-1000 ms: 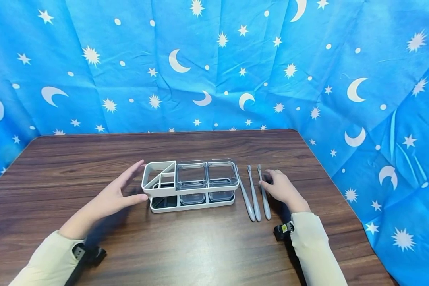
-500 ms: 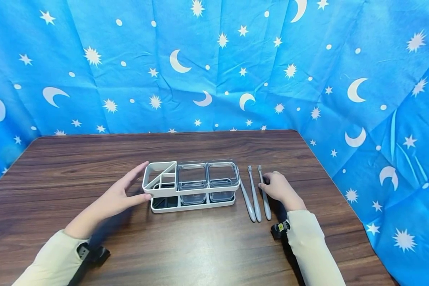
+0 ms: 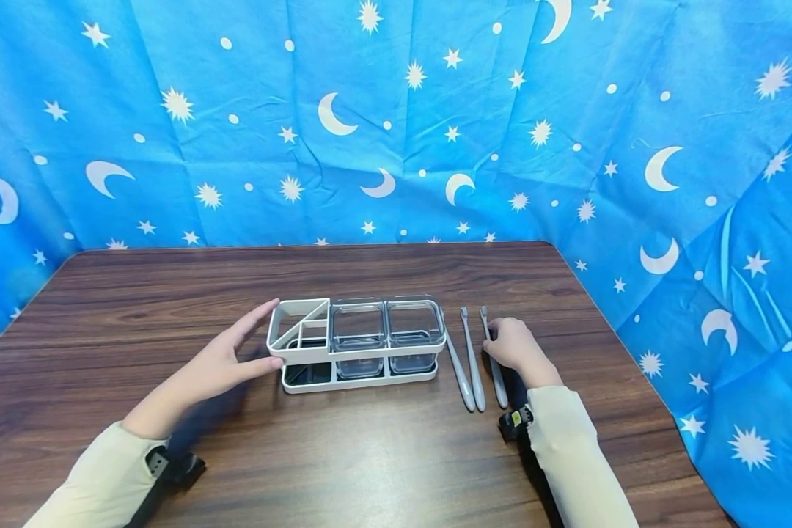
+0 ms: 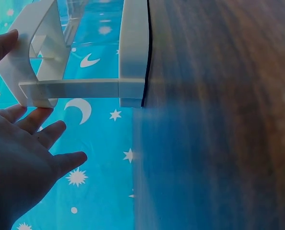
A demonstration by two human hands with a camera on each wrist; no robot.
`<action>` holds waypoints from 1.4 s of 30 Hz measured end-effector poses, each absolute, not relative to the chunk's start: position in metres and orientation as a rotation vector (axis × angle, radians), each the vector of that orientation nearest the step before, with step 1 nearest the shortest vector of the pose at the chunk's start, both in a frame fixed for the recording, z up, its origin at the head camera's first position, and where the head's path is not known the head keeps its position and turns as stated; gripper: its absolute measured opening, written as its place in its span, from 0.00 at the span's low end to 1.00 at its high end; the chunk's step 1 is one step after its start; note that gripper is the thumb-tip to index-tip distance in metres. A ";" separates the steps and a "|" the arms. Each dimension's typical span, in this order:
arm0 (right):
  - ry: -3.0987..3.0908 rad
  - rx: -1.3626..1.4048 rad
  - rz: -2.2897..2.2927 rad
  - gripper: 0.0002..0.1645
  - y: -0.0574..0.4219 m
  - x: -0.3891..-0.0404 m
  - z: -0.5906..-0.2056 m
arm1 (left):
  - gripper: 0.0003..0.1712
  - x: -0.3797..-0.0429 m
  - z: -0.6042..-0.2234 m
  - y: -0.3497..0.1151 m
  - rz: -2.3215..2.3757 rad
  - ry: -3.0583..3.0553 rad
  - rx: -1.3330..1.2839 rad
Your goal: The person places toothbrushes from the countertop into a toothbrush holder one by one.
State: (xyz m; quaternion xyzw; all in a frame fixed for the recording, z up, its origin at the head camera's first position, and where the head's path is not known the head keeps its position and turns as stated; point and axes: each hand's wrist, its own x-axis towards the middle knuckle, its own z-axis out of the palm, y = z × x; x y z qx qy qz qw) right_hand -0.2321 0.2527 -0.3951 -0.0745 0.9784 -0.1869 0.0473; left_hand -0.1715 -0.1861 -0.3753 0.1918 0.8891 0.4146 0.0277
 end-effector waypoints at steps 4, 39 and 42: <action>2.967 -0.192 -0.576 0.24 0.253 -0.232 -0.393 | 0.47 -0.171 -0.374 -0.185 1.291 2.748 0.612; 2.969 -0.744 -1.685 0.22 0.142 -0.204 -0.235 | 0.47 -0.168 -0.372 -0.184 1.300 2.753 0.631; 2.949 -0.783 -1.726 0.21 0.125 -0.194 -0.223 | 0.47 -0.168 -0.372 -0.184 1.304 2.750 0.630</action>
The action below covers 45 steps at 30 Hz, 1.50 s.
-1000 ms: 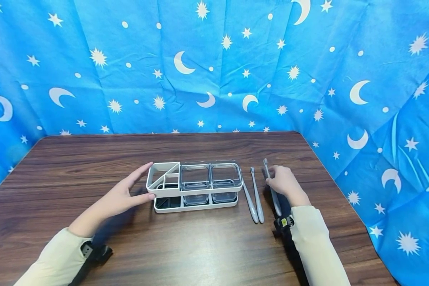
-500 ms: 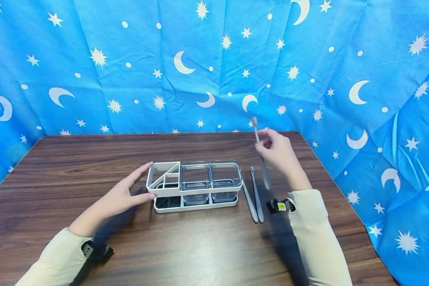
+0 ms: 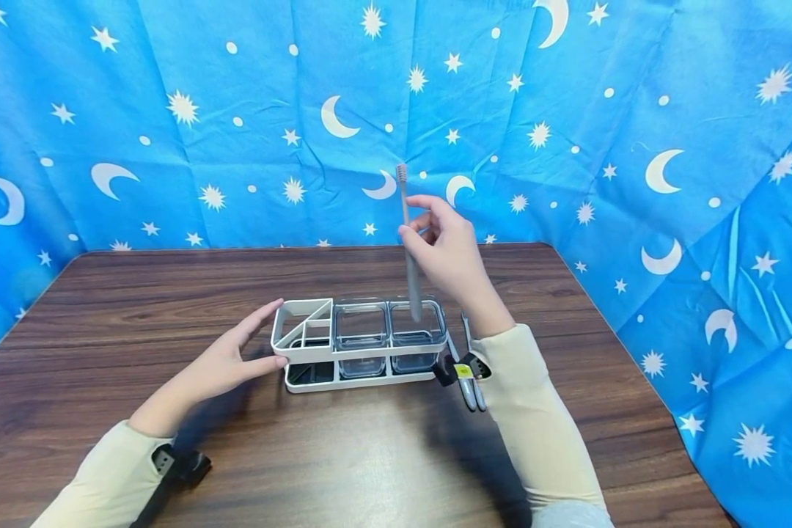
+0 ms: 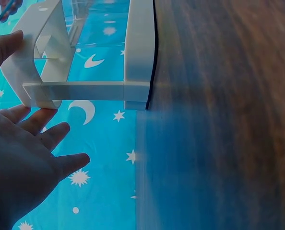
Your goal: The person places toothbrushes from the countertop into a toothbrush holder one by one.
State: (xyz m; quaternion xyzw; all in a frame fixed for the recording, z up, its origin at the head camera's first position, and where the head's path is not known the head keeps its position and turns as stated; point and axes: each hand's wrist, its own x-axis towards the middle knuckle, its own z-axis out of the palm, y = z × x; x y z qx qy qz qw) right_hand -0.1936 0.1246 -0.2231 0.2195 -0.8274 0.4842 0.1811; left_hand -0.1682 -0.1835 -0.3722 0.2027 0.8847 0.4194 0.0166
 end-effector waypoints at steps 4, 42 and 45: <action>-2.321 0.644 1.407 0.21 0.110 -0.193 -0.220 | 0.47 -0.168 -0.374 -0.184 1.304 2.747 0.627; -2.212 0.799 1.524 0.21 0.049 -0.215 -0.256 | 0.47 -0.170 -0.373 -0.186 1.313 2.741 0.632; -2.207 0.823 1.521 0.21 0.047 -0.212 -0.259 | 0.47 -0.169 -0.373 -0.185 1.314 2.738 0.632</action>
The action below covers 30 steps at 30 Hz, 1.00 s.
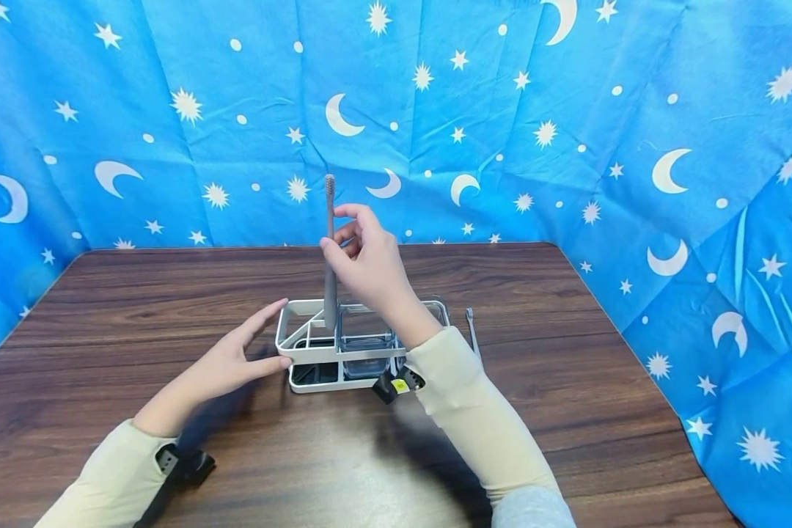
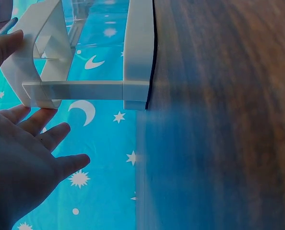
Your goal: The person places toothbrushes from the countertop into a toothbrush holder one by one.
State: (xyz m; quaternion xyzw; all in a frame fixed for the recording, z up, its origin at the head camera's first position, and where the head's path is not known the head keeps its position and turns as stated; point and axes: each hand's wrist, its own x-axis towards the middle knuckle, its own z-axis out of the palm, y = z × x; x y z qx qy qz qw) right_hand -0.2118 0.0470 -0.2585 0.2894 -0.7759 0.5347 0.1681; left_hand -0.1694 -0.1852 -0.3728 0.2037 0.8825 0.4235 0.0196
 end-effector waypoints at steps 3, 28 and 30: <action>-2.205 0.856 1.499 0.21 0.045 -0.210 -0.261 | 0.47 -0.169 -0.373 -0.185 1.316 2.735 0.631; -2.403 0.916 1.322 0.12 0.040 -0.203 -0.301 | 0.47 -0.170 -0.371 -0.185 1.349 2.705 0.620; -2.420 0.916 1.310 0.11 0.039 -0.202 -0.303 | 0.47 -0.170 -0.371 -0.185 1.347 2.706 0.621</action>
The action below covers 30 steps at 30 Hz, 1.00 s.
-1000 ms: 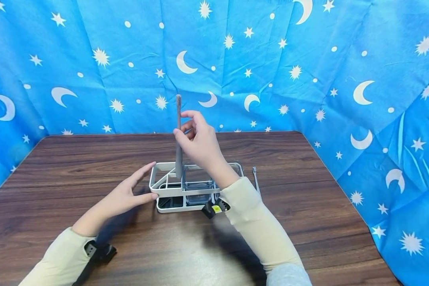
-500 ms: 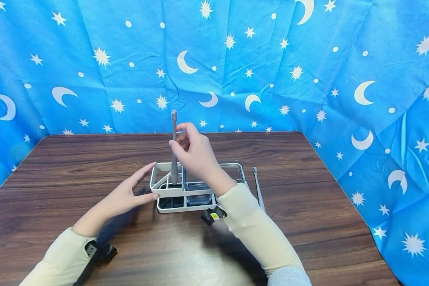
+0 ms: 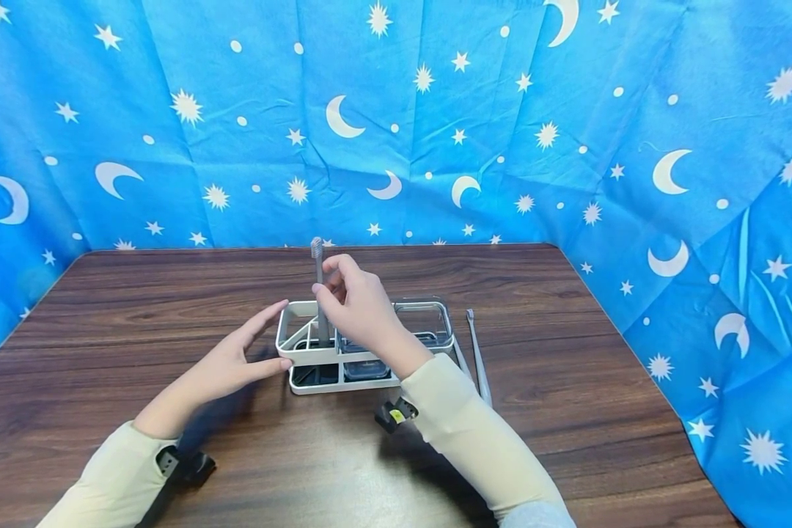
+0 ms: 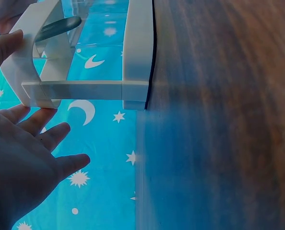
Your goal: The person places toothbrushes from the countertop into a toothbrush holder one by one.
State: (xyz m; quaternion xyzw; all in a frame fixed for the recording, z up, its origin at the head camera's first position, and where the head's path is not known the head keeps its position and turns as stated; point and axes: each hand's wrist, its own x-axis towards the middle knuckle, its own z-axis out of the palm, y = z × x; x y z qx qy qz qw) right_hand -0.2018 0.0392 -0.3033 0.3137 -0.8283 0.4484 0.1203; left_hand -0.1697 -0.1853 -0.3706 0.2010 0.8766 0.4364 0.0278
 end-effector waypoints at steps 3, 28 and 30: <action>-2.435 0.920 1.297 0.11 0.038 -0.200 -0.306 | 0.47 -0.170 -0.371 -0.185 1.348 2.707 0.622; -2.515 0.959 1.171 0.08 0.036 -0.200 -0.324 | 0.46 -0.170 -0.370 -0.187 1.355 2.699 0.622; -2.518 0.963 1.164 0.08 0.035 -0.200 -0.324 | 0.46 -0.171 -0.370 -0.187 1.358 2.697 0.621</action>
